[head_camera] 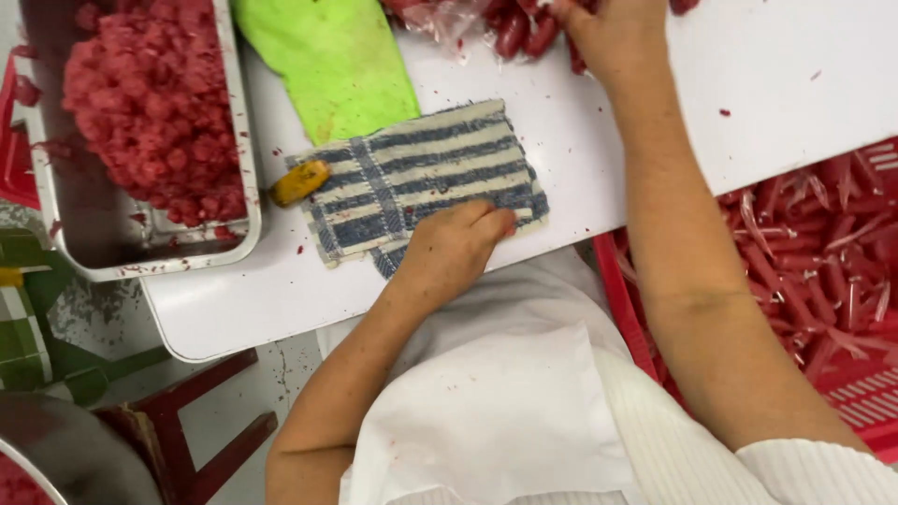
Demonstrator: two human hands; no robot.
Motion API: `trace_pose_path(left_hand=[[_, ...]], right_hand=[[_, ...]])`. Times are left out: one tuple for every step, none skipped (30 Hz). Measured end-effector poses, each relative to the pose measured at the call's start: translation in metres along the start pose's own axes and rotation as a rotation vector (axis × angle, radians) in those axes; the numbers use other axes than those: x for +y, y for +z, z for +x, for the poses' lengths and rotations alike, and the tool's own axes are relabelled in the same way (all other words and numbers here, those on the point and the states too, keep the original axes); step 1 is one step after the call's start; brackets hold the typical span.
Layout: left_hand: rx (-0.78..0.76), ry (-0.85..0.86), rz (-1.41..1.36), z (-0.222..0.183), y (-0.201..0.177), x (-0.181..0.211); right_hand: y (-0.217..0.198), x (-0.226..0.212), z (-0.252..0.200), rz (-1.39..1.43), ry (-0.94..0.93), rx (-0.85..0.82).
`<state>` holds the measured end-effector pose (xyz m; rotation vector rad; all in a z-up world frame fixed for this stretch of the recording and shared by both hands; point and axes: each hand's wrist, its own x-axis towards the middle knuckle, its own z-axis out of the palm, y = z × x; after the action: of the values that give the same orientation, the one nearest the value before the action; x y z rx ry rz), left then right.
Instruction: Manually twisting and tying small red sausages in plastic casings at a high speed on a production line.
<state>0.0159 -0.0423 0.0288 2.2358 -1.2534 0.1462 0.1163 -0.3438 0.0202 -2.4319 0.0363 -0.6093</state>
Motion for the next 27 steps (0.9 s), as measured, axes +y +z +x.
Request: trace_pose_path(left_hand=[[0.003, -0.027, -0.035, -0.01, 0.001, -0.003], [0.01, -0.039, -0.029, -0.013, -0.003, -0.007], [-0.002, -0.077, -0.063, -0.017, -0.006, -0.011], [-0.023, -0.114, -0.112, -0.024, -0.006, -0.009], [-0.025, -0.126, -0.121, -0.027, -0.008, -0.007], [-0.01, -0.123, -0.173, -0.024, -0.01, -0.009], [0.005, -0.12, -0.225, -0.021, -0.013, -0.011], [0.013, -0.117, -0.223, -0.02, -0.016, -0.011], [0.034, -0.097, -0.229, -0.019, -0.018, -0.012], [0.056, -0.082, -0.237, -0.02, -0.02, -0.012], [0.063, -0.084, -0.238, -0.022, -0.018, -0.013], [0.056, -0.111, -0.261, -0.025, -0.018, -0.014], [0.049, -0.138, -0.285, -0.028, -0.017, -0.015], [0.05, -0.139, -0.285, -0.029, -0.016, -0.014], [0.055, -0.128, -0.276, -0.029, -0.015, -0.012], [0.059, -0.112, -0.268, -0.029, -0.015, -0.01], [0.058, -0.108, -0.269, -0.03, -0.017, -0.004], [0.063, -0.11, -0.269, -0.028, -0.02, -0.001], [0.069, -0.112, -0.269, -0.027, -0.024, 0.002], [0.073, -0.11, -0.267, -0.029, -0.025, -0.003], [0.091, -0.13, -0.278, -0.03, -0.025, -0.008], [0.099, -0.157, -0.305, -0.036, -0.021, -0.007], [0.095, -0.162, -0.32, -0.041, -0.022, -0.008], [0.074, -0.179, -0.372, -0.042, -0.025, -0.013], [0.053, -0.196, -0.424, -0.042, -0.028, -0.018], [0.05, -0.196, -0.429, -0.04, -0.029, -0.021], [0.048, -0.232, -0.462, -0.037, -0.029, -0.024]], right_hand=[[0.017, -0.002, 0.013, -0.083, 0.155, -0.023], [0.026, 0.014, 0.015, -0.076, 0.144, -0.031], [0.036, 0.03, 0.018, -0.192, 0.093, 0.046], [0.043, 0.049, 0.01, -0.315, 0.052, 0.117], [0.04, 0.052, 0.0, -0.316, 0.053, 0.102], [0.035, 0.054, -0.001, -0.148, 0.245, 0.073], [0.028, 0.055, -0.002, 0.025, 0.433, 0.037], [0.015, 0.044, -0.008, 0.023, 0.426, 0.04], [0.001, 0.032, -0.015, 0.098, 0.488, -0.036], [-0.012, 0.021, -0.024, 0.173, 0.55, -0.119], [-0.017, 0.019, -0.028, 0.169, 0.544, -0.121], [-0.021, 0.018, -0.033, 0.123, 0.334, -0.093], [-0.025, 0.016, -0.037, 0.079, 0.123, -0.067], [-0.023, 0.019, -0.036, 0.079, 0.122, -0.068], [-0.022, 0.022, -0.034, 0.14, 0.187, -0.085], [-0.021, 0.025, -0.034, 0.199, 0.253, -0.097], [-0.02, 0.031, -0.032, 0.198, 0.254, -0.094], [-0.019, 0.037, -0.027, 0.286, 0.345, -0.109], [-0.018, 0.042, -0.02, 0.375, 0.436, -0.124], [-0.017, 0.046, -0.013, 0.374, 0.431, -0.122], [-0.016, 0.051, -0.005, 0.464, 0.523, -0.143], [-0.017, 0.058, -0.009, 0.544, 0.632, -0.17], [-0.02, 0.062, -0.014, 0.534, 0.645, -0.174], [-0.02, 0.064, -0.01, 0.622, 0.741, -0.196], [-0.02, 0.066, -0.006, 0.71, 0.836, -0.219], [-0.038, 0.029, -0.02, 0.707, 0.841, -0.217], [-0.055, -0.008, -0.034, 0.948, 0.844, -0.194]])
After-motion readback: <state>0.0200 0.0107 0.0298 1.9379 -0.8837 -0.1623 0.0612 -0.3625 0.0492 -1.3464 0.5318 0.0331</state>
